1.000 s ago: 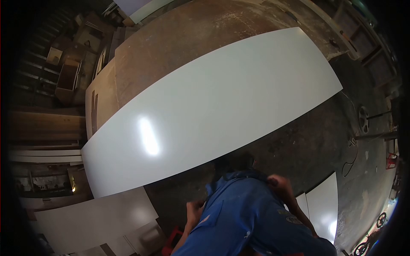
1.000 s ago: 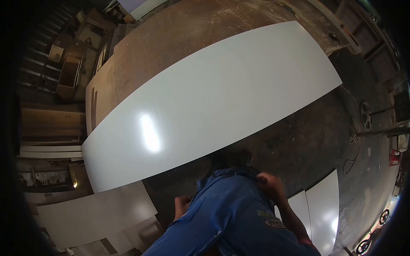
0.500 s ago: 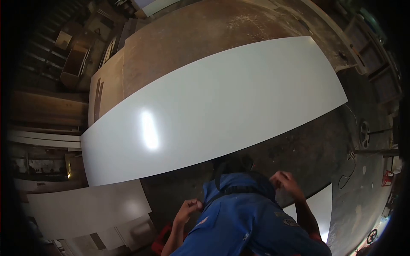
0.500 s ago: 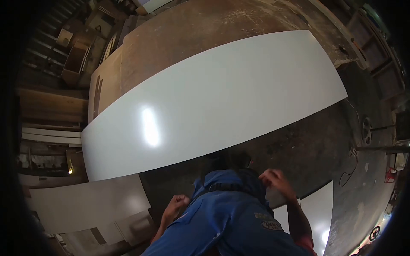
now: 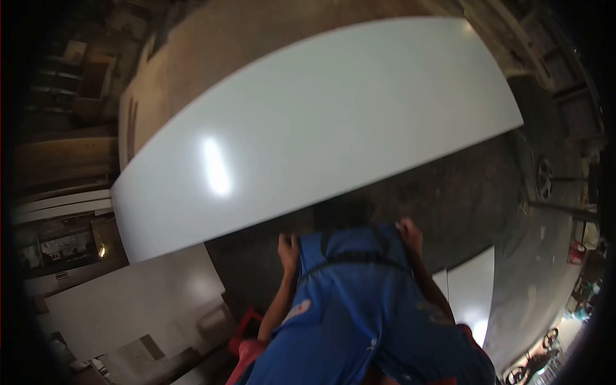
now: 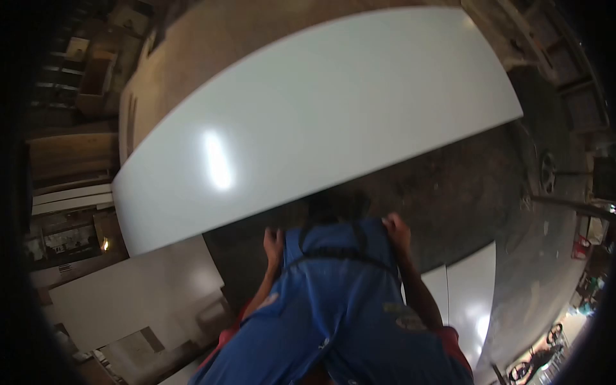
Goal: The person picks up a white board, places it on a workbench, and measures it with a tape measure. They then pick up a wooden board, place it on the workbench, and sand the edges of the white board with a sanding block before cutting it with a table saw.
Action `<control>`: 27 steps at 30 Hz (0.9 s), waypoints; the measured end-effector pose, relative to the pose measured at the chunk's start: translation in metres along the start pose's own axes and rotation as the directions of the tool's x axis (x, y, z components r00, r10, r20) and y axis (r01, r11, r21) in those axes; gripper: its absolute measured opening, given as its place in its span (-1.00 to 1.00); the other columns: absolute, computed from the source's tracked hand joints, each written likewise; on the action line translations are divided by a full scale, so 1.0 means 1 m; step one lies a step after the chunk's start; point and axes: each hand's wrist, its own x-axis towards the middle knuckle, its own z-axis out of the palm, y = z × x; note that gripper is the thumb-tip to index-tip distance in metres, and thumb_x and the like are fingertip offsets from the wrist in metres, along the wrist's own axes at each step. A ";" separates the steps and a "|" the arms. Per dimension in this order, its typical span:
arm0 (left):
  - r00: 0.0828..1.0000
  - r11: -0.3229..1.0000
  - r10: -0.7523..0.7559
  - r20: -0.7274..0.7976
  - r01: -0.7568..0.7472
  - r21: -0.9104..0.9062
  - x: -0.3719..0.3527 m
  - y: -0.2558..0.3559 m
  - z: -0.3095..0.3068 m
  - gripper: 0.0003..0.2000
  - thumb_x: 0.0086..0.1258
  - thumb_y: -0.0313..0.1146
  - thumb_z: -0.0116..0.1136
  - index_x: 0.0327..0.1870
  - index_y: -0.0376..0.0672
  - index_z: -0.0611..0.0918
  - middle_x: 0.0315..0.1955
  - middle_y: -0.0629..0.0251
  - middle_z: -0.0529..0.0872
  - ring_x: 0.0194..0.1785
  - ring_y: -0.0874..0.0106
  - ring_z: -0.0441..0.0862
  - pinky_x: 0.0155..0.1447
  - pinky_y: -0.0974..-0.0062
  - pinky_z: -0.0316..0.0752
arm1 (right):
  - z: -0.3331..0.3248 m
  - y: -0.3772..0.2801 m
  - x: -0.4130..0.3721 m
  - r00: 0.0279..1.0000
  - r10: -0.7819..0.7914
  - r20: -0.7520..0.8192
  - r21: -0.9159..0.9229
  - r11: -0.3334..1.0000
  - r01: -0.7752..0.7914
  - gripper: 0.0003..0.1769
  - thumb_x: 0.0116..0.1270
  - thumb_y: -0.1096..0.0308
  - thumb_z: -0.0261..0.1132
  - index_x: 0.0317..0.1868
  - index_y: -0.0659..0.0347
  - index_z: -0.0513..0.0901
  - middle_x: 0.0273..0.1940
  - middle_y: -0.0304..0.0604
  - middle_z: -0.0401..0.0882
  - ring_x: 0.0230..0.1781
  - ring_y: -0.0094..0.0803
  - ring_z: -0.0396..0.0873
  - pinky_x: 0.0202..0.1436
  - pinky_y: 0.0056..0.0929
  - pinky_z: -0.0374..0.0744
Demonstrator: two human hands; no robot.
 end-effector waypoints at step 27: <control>0.698 0.082 -0.711 0.086 0.204 -0.976 0.057 -0.047 -0.082 -0.22 0.28 -0.04 0.14 0.44 -0.14 0.07 0.28 0.04 0.36 0.32 0.24 0.36 0.28 0.18 0.26 | -0.038 0.007 0.157 0.783 0.602 0.157 0.956 0.106 -0.274 0.08 0.21 -0.49 0.01 0.43 0.26 0.07 0.38 0.02 0.19 0.35 -0.09 0.23 0.38 -0.10 0.23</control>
